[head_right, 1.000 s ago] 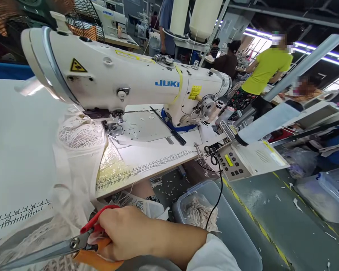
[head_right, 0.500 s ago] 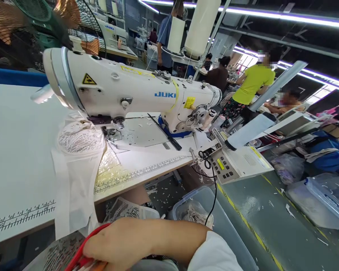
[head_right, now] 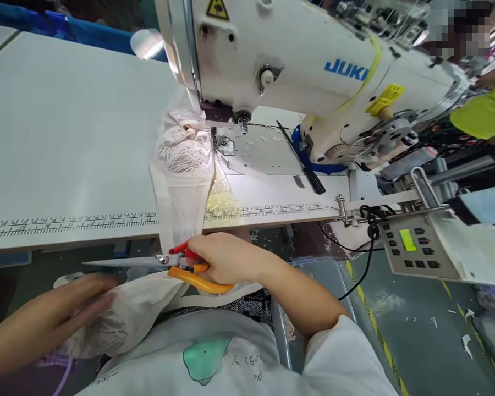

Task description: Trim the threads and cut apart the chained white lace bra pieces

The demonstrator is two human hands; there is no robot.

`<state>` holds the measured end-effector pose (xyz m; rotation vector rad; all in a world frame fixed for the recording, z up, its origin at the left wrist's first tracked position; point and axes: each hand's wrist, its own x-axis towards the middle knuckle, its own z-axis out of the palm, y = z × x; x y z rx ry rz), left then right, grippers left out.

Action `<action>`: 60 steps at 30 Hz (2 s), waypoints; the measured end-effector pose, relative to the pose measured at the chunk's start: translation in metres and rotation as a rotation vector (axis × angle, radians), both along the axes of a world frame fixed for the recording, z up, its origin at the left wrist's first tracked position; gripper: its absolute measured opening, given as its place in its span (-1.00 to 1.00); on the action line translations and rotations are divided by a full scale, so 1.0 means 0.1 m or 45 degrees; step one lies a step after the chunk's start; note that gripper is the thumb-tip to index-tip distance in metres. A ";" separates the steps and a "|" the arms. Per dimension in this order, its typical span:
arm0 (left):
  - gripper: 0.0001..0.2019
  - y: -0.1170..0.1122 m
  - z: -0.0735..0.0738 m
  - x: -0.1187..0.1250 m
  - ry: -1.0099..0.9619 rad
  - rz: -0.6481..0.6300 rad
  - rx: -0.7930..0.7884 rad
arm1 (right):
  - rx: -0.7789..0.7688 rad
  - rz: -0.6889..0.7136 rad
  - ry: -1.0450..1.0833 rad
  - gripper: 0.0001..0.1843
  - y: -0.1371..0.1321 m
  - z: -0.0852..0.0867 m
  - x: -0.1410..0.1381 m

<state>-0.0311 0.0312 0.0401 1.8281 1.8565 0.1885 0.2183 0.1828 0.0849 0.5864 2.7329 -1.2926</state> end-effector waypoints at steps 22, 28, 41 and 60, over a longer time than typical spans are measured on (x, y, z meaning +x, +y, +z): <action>-0.86 0.41 0.17 0.66 -1.205 0.287 -0.144 | 0.066 0.121 -0.081 -0.75 0.13 0.20 -0.14; -0.90 0.44 0.19 0.72 -1.222 0.403 -0.175 | 0.037 0.103 -0.080 -0.76 0.12 0.26 -0.13; -0.89 0.51 0.33 0.89 -1.267 0.592 -0.241 | 0.015 0.109 -0.009 -0.71 0.12 0.24 -0.14; -0.82 0.32 0.07 0.72 -1.633 0.843 -0.313 | -0.182 -0.084 -0.083 -0.46 -0.61 -0.36 0.59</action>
